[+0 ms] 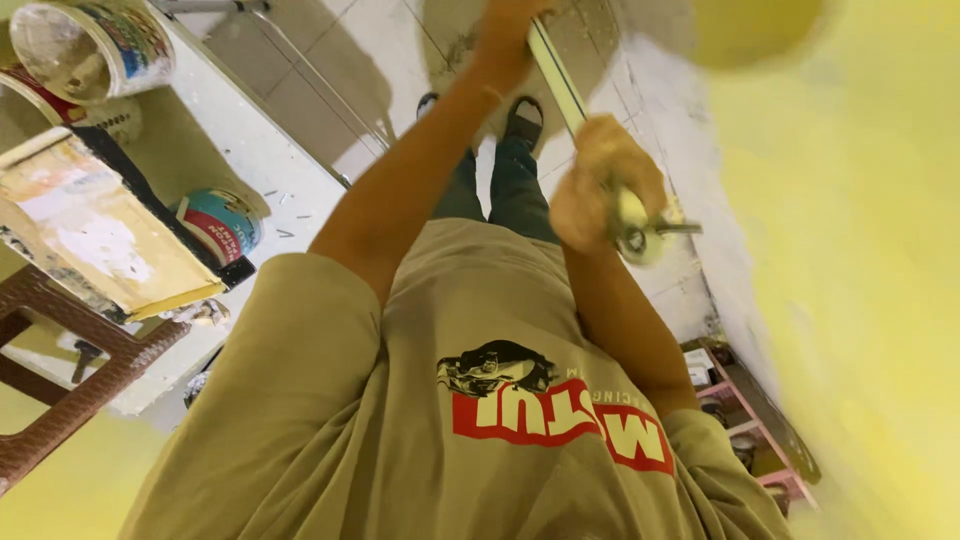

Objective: The person sweeps the tiled floor with a long-handled push broom, moving around the room and pushing debris across the tiles near a work table, plastic storage drawers, and a shoe rack.

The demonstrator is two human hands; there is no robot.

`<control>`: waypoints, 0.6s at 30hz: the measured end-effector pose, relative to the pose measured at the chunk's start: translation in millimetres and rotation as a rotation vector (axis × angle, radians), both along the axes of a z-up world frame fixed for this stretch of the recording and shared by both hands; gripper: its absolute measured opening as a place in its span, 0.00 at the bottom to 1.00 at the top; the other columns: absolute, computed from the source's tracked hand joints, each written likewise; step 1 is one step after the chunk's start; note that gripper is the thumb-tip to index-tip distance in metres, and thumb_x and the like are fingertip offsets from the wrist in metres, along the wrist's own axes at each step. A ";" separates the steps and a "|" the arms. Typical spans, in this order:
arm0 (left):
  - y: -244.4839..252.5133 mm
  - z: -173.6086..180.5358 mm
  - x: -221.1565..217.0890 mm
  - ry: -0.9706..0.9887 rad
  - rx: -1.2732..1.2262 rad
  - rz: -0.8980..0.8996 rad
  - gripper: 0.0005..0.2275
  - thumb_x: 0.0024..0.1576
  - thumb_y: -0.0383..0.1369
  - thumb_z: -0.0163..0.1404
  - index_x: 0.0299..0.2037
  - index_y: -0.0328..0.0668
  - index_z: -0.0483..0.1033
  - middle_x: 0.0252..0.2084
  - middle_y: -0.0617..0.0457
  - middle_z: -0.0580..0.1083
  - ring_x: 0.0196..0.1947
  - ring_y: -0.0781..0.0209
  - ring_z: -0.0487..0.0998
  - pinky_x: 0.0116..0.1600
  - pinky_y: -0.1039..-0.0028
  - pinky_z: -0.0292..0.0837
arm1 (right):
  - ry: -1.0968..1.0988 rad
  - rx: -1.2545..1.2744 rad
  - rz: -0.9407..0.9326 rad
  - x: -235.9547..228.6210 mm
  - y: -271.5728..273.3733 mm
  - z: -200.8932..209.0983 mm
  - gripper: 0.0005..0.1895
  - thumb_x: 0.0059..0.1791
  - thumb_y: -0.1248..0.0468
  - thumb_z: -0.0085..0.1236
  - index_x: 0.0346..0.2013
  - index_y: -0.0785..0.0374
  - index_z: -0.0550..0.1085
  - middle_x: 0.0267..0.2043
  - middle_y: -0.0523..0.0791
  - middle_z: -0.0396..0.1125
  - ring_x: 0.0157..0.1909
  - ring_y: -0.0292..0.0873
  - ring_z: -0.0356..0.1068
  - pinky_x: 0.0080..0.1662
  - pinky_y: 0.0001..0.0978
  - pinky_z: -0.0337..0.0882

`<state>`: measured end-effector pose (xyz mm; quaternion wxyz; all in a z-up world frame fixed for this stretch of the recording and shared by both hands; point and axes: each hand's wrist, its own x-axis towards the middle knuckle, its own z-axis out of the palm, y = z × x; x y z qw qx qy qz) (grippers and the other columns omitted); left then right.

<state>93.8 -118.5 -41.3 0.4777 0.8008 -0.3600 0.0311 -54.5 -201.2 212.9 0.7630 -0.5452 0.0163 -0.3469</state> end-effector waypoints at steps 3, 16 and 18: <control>22.5 -20.9 9.3 -0.023 -0.009 -0.004 0.08 0.49 0.23 0.57 0.36 0.47 0.78 0.38 0.46 0.75 0.46 0.42 0.73 0.55 0.50 0.63 | 0.018 -0.024 -0.096 22.4 11.5 -6.2 0.12 0.49 0.65 0.59 0.27 0.65 0.66 0.27 0.47 0.59 0.28 0.47 0.55 0.33 0.41 0.55; -17.4 70.3 -101.0 0.280 0.155 -0.296 0.07 0.51 0.25 0.55 0.29 0.53 0.74 0.32 0.54 0.72 0.43 0.49 0.74 0.59 0.45 0.56 | 0.128 -0.023 0.047 -77.5 -30.6 75.4 0.08 0.53 0.67 0.55 0.43 0.56 0.65 0.26 0.43 0.56 0.28 0.42 0.51 0.38 0.39 0.60; -11.8 92.8 -103.6 0.360 0.181 -0.368 0.07 0.51 0.23 0.54 0.30 0.53 0.75 0.34 0.55 0.74 0.46 0.50 0.74 0.61 0.43 0.54 | 0.056 0.048 -0.017 -75.2 -18.7 90.8 0.09 0.52 0.67 0.54 0.45 0.50 0.69 0.24 0.43 0.58 0.26 0.39 0.52 0.36 0.36 0.59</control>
